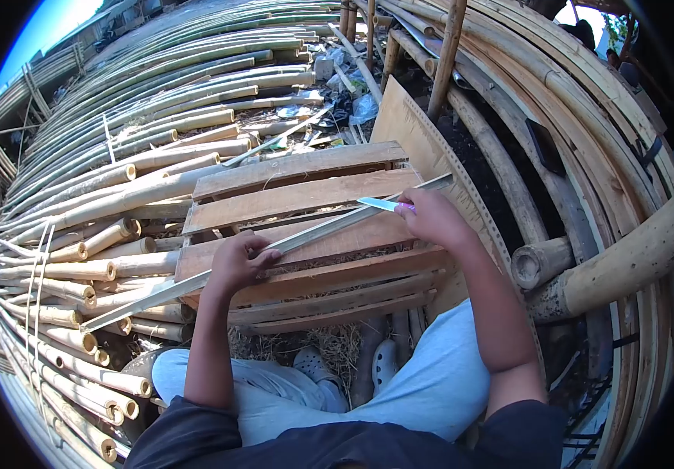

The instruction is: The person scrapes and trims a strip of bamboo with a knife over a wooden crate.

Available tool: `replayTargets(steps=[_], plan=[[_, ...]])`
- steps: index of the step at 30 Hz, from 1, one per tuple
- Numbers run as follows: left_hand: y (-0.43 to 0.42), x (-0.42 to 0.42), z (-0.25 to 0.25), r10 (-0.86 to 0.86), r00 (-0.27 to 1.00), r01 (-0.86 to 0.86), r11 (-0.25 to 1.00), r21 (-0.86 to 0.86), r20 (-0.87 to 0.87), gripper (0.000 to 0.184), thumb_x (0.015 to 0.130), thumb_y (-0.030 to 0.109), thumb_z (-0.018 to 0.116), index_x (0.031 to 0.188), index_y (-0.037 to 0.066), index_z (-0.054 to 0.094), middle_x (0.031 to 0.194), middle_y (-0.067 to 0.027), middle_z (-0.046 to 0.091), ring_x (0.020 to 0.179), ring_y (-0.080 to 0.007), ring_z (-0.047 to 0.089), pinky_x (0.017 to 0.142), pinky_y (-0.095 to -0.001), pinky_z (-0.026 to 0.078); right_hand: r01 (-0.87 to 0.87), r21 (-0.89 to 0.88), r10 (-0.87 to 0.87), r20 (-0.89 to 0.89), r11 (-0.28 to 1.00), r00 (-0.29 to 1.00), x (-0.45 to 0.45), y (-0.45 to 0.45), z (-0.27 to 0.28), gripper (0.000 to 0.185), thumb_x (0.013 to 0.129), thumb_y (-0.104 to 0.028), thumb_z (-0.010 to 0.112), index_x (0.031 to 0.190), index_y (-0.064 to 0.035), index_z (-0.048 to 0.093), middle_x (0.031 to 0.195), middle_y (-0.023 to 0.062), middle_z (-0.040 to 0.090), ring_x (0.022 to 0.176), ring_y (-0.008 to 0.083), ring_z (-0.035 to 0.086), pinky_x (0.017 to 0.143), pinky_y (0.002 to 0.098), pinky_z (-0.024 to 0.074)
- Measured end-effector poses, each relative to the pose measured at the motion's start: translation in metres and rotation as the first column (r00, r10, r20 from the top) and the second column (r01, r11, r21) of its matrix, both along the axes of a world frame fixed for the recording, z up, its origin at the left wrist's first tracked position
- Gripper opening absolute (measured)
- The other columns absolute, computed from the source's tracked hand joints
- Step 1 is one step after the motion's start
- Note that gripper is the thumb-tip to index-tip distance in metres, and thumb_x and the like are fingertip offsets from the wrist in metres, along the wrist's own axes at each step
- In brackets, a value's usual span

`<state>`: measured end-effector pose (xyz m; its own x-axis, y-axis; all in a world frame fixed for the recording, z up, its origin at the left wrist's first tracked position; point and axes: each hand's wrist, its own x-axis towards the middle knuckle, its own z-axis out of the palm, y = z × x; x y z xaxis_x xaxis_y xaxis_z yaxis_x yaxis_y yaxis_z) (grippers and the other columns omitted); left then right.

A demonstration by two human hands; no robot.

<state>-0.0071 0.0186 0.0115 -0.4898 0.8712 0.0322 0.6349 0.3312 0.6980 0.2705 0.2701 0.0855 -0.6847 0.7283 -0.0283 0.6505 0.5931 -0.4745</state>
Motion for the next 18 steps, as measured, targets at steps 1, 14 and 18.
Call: replayTargets(steps=[1, 14, 18], plan=[[0.001, 0.001, 0.005, 0.028, 0.997, -0.024, 0.998, -0.061, 0.075, 0.035, 0.09, 0.037, 0.086, 0.105, 0.006, 0.081, 0.083, -0.0062, 0.074, 0.071, -0.0153, 0.07, 0.068, -0.0336, 0.056, -0.016, -0.015, 0.016, -0.009, 1.0, 1.0, -0.002, 0.001, -0.004, 0.027, 0.099, -0.025, 0.068, 0.108, 0.0001, 0.075, 0.099, 0.0237, 0.076, 0.096, 0.0413, 0.073, 0.088, 0.0501, 0.0564], [0.021, 0.009, 0.036, 0.036, 0.999, -0.046, 0.94, -0.339, -0.036, 0.046, 0.084, 0.035, 0.089, 0.111, 0.001, 0.076, 0.092, -0.0153, 0.073, 0.093, -0.0261, 0.07, 0.084, -0.0409, 0.053, -0.15, 0.186, 0.142, 0.053, 0.971, 0.988, -0.006, 0.001, -0.027, 0.027, 0.103, -0.027, 0.063, 0.102, -0.0016, 0.072, 0.09, 0.0235, 0.073, 0.09, 0.0415, 0.073, 0.083, 0.0529, 0.0569], [0.02, 0.004, 0.032, 0.033, 0.997, -0.055, 0.942, -0.331, -0.071, 0.049, 0.083, 0.037, 0.09, 0.115, 0.002, 0.077, 0.098, -0.0171, 0.075, 0.093, -0.0295, 0.071, 0.085, -0.0417, 0.054, -0.144, 0.176, 0.141, 0.029, 0.974, 0.99, -0.006, 0.006, -0.024, 0.024, 0.102, -0.024, 0.065, 0.102, -0.0012, 0.072, 0.091, 0.0247, 0.073, 0.091, 0.0423, 0.073, 0.084, 0.0527, 0.0567]])
